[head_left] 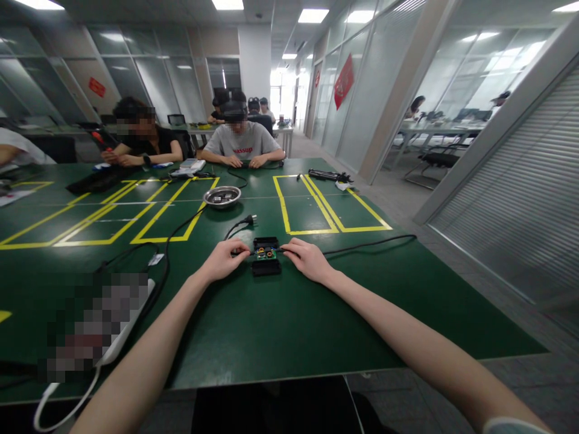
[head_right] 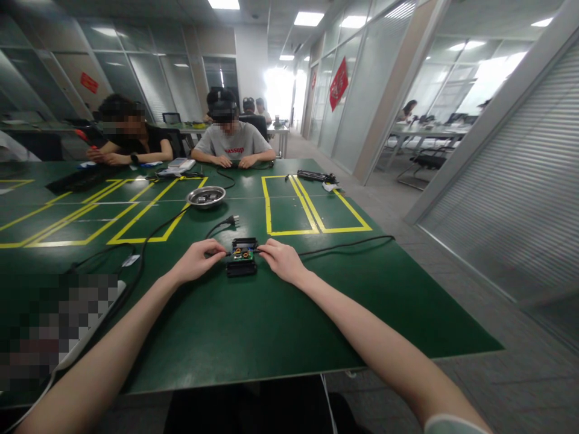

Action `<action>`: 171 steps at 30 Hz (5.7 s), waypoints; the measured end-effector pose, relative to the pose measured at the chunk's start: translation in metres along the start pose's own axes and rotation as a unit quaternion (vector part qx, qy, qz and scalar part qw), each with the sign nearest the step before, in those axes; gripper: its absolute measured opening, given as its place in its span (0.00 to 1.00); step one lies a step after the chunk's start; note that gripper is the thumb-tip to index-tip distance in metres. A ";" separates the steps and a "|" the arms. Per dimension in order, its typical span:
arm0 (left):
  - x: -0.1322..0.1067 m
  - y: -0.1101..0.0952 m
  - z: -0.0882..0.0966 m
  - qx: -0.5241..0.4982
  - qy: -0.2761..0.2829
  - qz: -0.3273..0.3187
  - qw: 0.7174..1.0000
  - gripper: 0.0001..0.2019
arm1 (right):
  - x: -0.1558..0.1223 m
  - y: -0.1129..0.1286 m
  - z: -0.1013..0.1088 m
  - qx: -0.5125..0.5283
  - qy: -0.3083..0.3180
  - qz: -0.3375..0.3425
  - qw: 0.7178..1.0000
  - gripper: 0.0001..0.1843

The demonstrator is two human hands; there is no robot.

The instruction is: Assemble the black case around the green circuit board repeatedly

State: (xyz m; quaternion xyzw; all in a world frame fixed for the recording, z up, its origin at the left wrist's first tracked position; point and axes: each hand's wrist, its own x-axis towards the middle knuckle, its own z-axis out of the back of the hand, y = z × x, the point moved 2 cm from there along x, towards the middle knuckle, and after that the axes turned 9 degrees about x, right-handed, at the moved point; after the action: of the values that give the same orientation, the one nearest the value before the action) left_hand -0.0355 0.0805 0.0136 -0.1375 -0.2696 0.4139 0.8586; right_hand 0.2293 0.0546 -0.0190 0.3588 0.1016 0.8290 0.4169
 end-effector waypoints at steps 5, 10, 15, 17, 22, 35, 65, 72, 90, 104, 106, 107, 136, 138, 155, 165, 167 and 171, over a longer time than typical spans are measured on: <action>0.001 0.000 0.001 -0.015 -0.015 0.034 0.999 0.11 | 0.002 0.001 0.002 0.013 -0.022 -0.002 1.000 0.12; -0.001 -0.001 0.008 -0.097 0.052 0.080 0.991 0.14 | -0.004 0.012 0.014 0.074 -0.023 0.052 0.996 0.11; -0.005 -0.002 0.012 -0.146 0.149 0.106 0.972 0.15 | -0.008 0.018 0.018 0.104 0.017 0.082 0.991 0.10; -0.005 -0.002 0.011 -0.141 0.166 0.110 0.970 0.15 | -0.007 0.017 0.016 0.104 0.032 0.079 0.991 0.10; -0.005 -0.002 0.008 -0.120 0.157 0.095 0.976 0.14 | -0.004 0.014 0.012 0.067 0.041 0.039 0.996 0.09; -0.005 -0.006 -0.002 -0.119 0.111 0.087 0.983 0.11 | -0.004 0.009 0.012 0.037 0.061 0.027 0.997 0.07; -0.001 -0.003 -0.013 0.074 -0.041 0.051 0.995 0.07 | 0.002 -0.001 0.007 -0.010 0.001 0.010 1.000 0.15; 0.005 0.002 -0.026 0.012 -0.054 0.114 0.992 0.08 | 0.012 -0.013 -0.006 0.022 0.017 -0.020 0.999 0.13; 0.003 0.002 -0.027 -0.190 -0.068 0.182 0.962 0.19 | 0.014 -0.010 -0.017 0.314 -0.106 -0.147 0.932 0.05; 0.000 0.005 -0.027 -0.200 -0.065 0.175 0.962 0.15 | 0.013 -0.005 -0.019 0.374 -0.091 -0.174 0.906 0.11; -0.001 0.004 -0.025 -0.199 -0.060 0.174 0.962 0.15 | 0.013 -0.004 -0.019 0.368 -0.091 -0.173 0.909 0.10; -0.001 0.003 -0.025 -0.197 -0.058 0.174 0.963 0.15 | 0.013 -0.003 -0.018 0.364 -0.092 -0.174 0.910 0.09; -0.001 -0.008 -0.019 -0.191 -0.051 0.165 0.966 0.08 | 0.013 -0.010 -0.022 0.409 -0.090 -0.187 0.889 0.17; -0.001 -0.009 -0.019 -0.189 -0.049 0.166 0.967 0.08 | 0.013 -0.008 -0.021 0.409 -0.091 -0.183 0.889 0.16; -0.002 -0.013 -0.016 -0.041 0.009 0.077 0.996 0.17 | 0.008 0.012 -0.010 0.157 -0.028 -0.087 0.983 0.11; -0.005 -0.017 -0.012 0.040 0.071 -0.021 0.996 0.20 | 0.004 0.019 0.000 0.154 0.046 -0.074 0.984 0.15; -0.005 -0.019 -0.013 0.048 0.079 -0.037 0.995 0.17 | 0.003 0.022 0.001 0.149 0.042 -0.045 0.987 0.18; -0.004 -0.021 -0.017 0.079 0.047 -0.047 0.995 0.13 | 0.003 0.022 -0.002 0.102 0.027 -0.039 0.994 0.18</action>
State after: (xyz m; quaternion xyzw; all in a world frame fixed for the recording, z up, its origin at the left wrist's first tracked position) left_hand -0.0144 0.0639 0.0074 -0.0757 -0.2015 0.3863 0.8969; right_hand 0.2136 0.0433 -0.0087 0.3728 0.2109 0.8066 0.4072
